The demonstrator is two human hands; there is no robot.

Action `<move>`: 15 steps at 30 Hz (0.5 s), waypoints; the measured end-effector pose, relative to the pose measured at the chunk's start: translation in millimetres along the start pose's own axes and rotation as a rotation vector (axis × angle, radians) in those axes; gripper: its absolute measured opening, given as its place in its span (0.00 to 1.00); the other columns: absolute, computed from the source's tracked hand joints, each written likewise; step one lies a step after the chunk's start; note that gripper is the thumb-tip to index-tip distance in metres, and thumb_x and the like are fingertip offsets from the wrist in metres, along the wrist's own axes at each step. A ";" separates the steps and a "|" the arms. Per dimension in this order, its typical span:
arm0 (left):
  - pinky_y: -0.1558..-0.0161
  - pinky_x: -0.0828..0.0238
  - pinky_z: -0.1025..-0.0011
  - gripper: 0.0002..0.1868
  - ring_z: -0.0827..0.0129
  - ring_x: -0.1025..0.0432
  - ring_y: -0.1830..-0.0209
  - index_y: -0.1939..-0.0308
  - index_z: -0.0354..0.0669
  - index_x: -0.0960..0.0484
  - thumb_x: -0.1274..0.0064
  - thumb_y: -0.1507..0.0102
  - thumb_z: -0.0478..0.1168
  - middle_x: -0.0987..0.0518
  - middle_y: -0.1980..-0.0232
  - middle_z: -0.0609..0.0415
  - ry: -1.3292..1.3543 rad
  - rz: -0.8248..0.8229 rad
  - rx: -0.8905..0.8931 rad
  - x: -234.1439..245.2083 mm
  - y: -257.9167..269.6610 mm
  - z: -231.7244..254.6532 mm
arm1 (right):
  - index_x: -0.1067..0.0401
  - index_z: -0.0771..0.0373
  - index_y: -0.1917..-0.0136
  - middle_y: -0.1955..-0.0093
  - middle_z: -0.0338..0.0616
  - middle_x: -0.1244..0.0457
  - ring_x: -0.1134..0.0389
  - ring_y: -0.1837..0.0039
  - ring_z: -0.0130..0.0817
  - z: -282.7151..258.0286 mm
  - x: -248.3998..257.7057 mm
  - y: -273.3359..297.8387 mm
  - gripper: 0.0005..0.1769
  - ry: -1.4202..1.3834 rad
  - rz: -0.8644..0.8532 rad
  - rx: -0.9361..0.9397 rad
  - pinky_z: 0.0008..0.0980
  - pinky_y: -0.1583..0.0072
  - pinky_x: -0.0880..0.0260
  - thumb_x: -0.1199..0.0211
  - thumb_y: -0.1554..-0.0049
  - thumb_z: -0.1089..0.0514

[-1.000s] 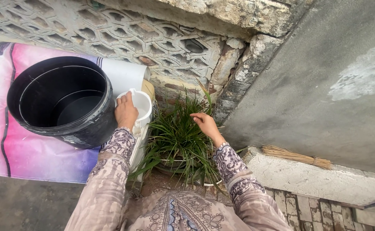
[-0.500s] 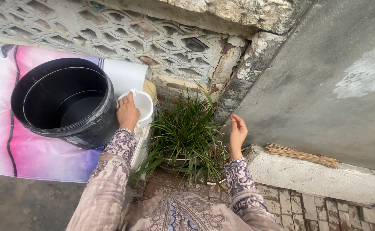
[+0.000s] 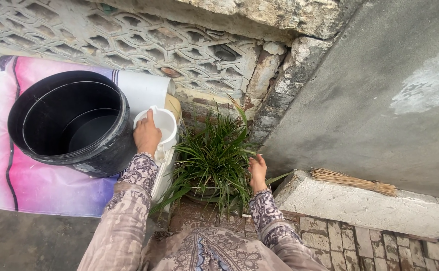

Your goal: Tending to a plant by inspecting leaves and watering it with a mug.

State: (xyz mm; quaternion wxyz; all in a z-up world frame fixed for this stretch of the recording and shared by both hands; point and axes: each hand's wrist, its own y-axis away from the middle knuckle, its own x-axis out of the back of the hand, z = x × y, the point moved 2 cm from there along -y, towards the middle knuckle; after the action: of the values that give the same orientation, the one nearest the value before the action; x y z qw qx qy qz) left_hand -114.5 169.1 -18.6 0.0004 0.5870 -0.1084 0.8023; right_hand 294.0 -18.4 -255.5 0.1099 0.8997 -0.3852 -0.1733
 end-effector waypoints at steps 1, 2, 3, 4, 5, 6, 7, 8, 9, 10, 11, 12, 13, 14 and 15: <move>0.50 0.25 0.58 0.37 0.48 0.28 0.45 0.29 0.42 0.39 0.41 0.41 0.38 0.21 0.49 0.40 -0.001 0.000 0.001 -0.1 -0.5 0.6 | 0.35 0.57 0.26 0.41 0.39 0.31 0.35 0.46 0.28 5.3 -6.0 -0.4 0.28 0.000 -0.001 -0.001 0.30 0.47 0.36 0.41 0.39 0.60; 0.51 0.25 0.58 0.37 0.48 0.27 0.45 0.29 0.43 0.39 0.41 0.40 0.38 0.21 0.50 0.41 -0.005 -0.007 0.004 -0.4 -1.1 0.8 | 0.38 0.60 0.24 0.42 0.41 0.31 0.34 0.46 0.29 10.8 -12.7 -0.6 0.31 0.049 -0.024 -0.005 0.31 0.47 0.35 0.40 0.40 0.62; 0.51 0.24 0.58 0.37 0.49 0.27 0.46 0.29 0.43 0.39 0.41 0.40 0.38 0.20 0.51 0.41 -0.009 -0.014 0.009 -0.5 -1.6 0.7 | 0.42 0.62 0.22 0.42 0.42 0.30 0.32 0.45 0.30 16.1 -19.9 -1.2 0.34 0.100 -0.048 -0.010 0.31 0.46 0.34 0.39 0.41 0.63; 0.51 0.24 0.58 0.37 0.49 0.27 0.46 0.29 0.43 0.39 0.41 0.40 0.38 0.20 0.51 0.41 -0.010 -0.013 0.012 -1.9 -3.1 -0.3 | 0.42 0.62 0.22 0.42 0.42 0.30 0.32 0.45 0.30 17.9 -24.5 -1.7 0.34 0.100 -0.050 -0.010 0.31 0.46 0.34 0.39 0.41 0.63; 0.52 0.24 0.58 0.37 0.49 0.27 0.47 0.29 0.42 0.39 0.41 0.40 0.38 0.20 0.52 0.41 -0.012 -0.003 0.005 -3.6 -3.4 -1.3 | 0.51 0.60 0.22 0.43 0.44 0.31 0.32 0.46 0.30 20.5 -27.2 -1.3 0.40 0.070 -0.015 -0.026 0.31 0.46 0.35 0.38 0.43 0.66; 0.53 0.24 0.58 0.37 0.49 0.26 0.47 0.29 0.42 0.39 0.41 0.40 0.38 0.20 0.52 0.41 -0.013 0.008 -0.001 -5.3 -3.8 -2.4 | 0.59 0.59 0.21 0.45 0.46 0.31 0.32 0.46 0.31 23.1 -29.9 -0.9 0.47 0.039 0.021 -0.041 0.30 0.46 0.35 0.37 0.46 0.69; 0.53 0.24 0.58 0.37 0.49 0.26 0.47 0.29 0.42 0.39 0.41 0.40 0.38 0.20 0.52 0.41 -0.013 0.007 0.002 -6.6 -4.8 -2.7 | 0.59 0.59 0.21 0.45 0.46 0.31 0.32 0.46 0.31 35.0 -27.0 -11.6 0.47 0.042 0.020 -0.042 0.30 0.46 0.35 0.37 0.46 0.69; 0.54 0.24 0.58 0.37 0.49 0.26 0.48 0.29 0.42 0.39 0.41 0.40 0.38 0.19 0.53 0.42 -0.014 0.010 -0.003 -7.8 -5.7 -2.9 | 0.51 0.65 0.22 0.46 0.48 0.30 0.32 0.47 0.32 45.3 -25.9 -22.0 0.43 0.055 -0.075 0.043 0.30 0.43 0.34 0.38 0.47 0.70; 0.54 0.24 0.58 0.37 0.49 0.26 0.49 0.29 0.42 0.39 0.41 0.40 0.38 0.19 0.53 0.42 -0.015 0.014 -0.008 -9.0 -7.0 -2.8 | 0.42 0.72 0.23 0.47 0.51 0.29 0.31 0.47 0.34 55.3 -24.9 -32.7 0.40 0.068 -0.169 0.131 0.29 0.41 0.33 0.38 0.49 0.72; 0.54 0.24 0.58 0.37 0.49 0.26 0.49 0.29 0.42 0.39 0.41 0.40 0.38 0.19 0.53 0.42 -0.015 0.013 -0.006 -8.5 -6.6 -2.9 | 0.42 0.72 0.23 0.47 0.51 0.29 0.31 0.47 0.34 55.3 -27.5 -34.8 0.40 0.070 -0.170 0.130 0.29 0.41 0.33 0.38 0.49 0.72; 0.55 0.24 0.58 0.37 0.49 0.26 0.49 0.30 0.42 0.39 0.40 0.41 0.39 0.19 0.54 0.42 -0.012 0.018 -0.009 -8.0 -6.5 -2.2 | 0.38 0.74 0.27 0.46 0.48 0.29 0.30 0.44 0.32 55.9 -29.9 -37.3 0.35 0.132 -0.186 0.085 0.27 0.39 0.34 0.38 0.49 0.72; 0.55 0.24 0.58 0.37 0.49 0.26 0.49 0.30 0.43 0.39 0.40 0.41 0.39 0.19 0.54 0.43 -0.010 0.022 -0.011 -7.5 -6.3 -1.4 | 0.33 0.77 0.32 0.44 0.45 0.29 0.30 0.42 0.30 56.4 -32.2 -39.6 0.30 0.195 -0.201 0.039 0.25 0.37 0.34 0.37 0.49 0.72; 0.55 0.24 0.58 0.37 0.49 0.26 0.49 0.30 0.43 0.39 0.40 0.41 0.39 0.19 0.54 0.43 -0.009 0.023 -0.011 -9.3 -6.9 -1.8 | 0.33 0.77 0.32 0.44 0.45 0.29 0.30 0.42 0.30 41.5 -40.4 -26.7 0.30 0.195 -0.202 0.040 0.25 0.37 0.34 0.37 0.49 0.72; 0.55 0.24 0.59 0.37 0.49 0.26 0.50 0.30 0.43 0.39 0.40 0.41 0.39 0.19 0.54 0.43 -0.013 0.031 -0.015 -10.9 -7.4 -2.1 | 0.28 0.73 0.36 0.45 0.48 0.30 0.32 0.43 0.35 26.6 -48.1 -13.8 0.25 0.367 -0.175 0.049 0.30 0.38 0.37 0.33 0.48 0.68; 0.55 0.24 0.59 0.37 0.49 0.26 0.50 0.30 0.43 0.39 0.40 0.41 0.39 0.19 0.54 0.43 -0.018 0.040 -0.019 -11.9 -8.7 -3.0 | 0.23 0.69 0.41 0.46 0.52 0.30 0.34 0.44 0.40 12.0 -57.2 -1.2 0.21 0.538 -0.148 0.059 0.34 0.40 0.39 0.30 0.48 0.63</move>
State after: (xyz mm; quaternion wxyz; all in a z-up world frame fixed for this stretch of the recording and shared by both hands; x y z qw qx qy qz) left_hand -112.6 179.6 -29.2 -0.0110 0.5919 -0.1276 0.7958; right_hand 253.2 23.5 -253.9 0.1691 0.9418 -0.2805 0.0754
